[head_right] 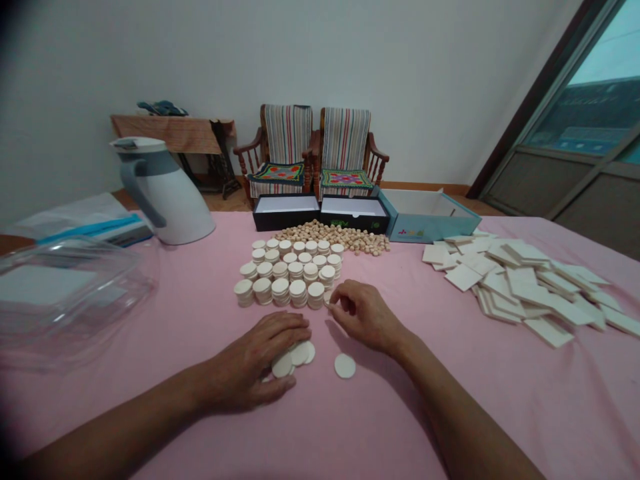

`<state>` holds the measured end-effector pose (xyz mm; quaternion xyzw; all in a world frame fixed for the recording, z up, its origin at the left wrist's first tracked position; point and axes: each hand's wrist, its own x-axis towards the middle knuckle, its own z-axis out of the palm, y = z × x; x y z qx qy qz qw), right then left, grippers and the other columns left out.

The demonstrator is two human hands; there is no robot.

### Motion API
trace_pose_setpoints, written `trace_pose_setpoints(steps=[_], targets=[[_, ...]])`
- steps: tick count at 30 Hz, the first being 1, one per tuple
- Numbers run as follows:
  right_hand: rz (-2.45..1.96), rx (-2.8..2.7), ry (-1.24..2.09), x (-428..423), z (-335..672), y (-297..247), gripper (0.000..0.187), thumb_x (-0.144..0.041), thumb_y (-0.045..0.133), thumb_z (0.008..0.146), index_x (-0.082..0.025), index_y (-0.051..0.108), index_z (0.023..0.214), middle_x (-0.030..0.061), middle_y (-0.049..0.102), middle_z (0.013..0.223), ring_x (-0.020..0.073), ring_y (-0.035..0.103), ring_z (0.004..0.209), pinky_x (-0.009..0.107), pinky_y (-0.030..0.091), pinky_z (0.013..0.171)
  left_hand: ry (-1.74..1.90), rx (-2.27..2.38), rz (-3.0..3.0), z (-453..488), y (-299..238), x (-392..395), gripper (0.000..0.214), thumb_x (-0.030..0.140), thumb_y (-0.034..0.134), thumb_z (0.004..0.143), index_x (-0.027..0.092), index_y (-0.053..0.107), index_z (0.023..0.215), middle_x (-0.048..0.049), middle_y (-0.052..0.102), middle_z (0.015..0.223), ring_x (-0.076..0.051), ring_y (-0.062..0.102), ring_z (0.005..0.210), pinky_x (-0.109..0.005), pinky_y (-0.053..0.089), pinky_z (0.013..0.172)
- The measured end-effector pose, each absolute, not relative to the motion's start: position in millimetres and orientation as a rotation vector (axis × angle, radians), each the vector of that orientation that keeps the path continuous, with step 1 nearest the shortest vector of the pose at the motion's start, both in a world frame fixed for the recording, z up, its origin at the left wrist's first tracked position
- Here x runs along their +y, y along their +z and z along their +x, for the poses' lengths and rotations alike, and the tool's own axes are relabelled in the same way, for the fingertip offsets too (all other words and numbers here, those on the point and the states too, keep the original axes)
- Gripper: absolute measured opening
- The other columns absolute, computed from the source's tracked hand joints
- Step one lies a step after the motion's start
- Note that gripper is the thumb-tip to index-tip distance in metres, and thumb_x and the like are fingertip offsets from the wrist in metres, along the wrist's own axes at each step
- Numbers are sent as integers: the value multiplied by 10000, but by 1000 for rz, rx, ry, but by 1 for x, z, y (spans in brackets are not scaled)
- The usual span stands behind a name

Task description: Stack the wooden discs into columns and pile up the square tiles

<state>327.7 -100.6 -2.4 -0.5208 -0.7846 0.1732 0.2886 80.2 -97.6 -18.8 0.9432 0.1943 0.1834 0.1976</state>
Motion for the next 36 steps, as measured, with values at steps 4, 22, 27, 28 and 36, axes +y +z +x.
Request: trace_pose_setpoints(steps=[4,22,27,28,36], targets=[[-1248,-2267,689,-115,316,3,86,-179,571,772,-186,589,856,1,562,768,119,494,667,236,398,602,547,616,2609,80,-20,-96,549,276,621,776,165,440,1283,-148,483,1326,-265,389,1280,-457,354,1067],[-1176,-2217,546,-118,316,4,196,-169,611,756,-199,564,944,25,546,896,147,512,797,278,434,702,579,679,2639,77,-23,-92,557,315,655,768,176,473,1277,-133,489,1329,-257,416,1260,-442,370,1061],[-1462,-1995,276,-102,331,-8,145,-261,635,764,-187,560,863,14,524,803,130,483,669,266,393,603,581,720,2632,76,-22,-93,571,328,671,754,181,484,1273,-133,481,1347,-260,421,1260,-448,383,1046],[-1485,-1992,265,-100,332,-11,149,-278,636,766,-185,560,855,15,524,800,130,483,664,267,393,603,586,727,2632,76,-21,-93,576,332,676,748,178,487,1270,-134,486,1343,-261,426,1255,-447,387,1041],[-1673,-1955,192,-94,325,-25,191,-344,613,780,-184,560,868,34,540,831,143,504,669,269,379,596,882,872,2568,77,-20,-92,343,287,554,852,173,542,1175,-104,615,1163,-223,548,1099,-398,457,939]])
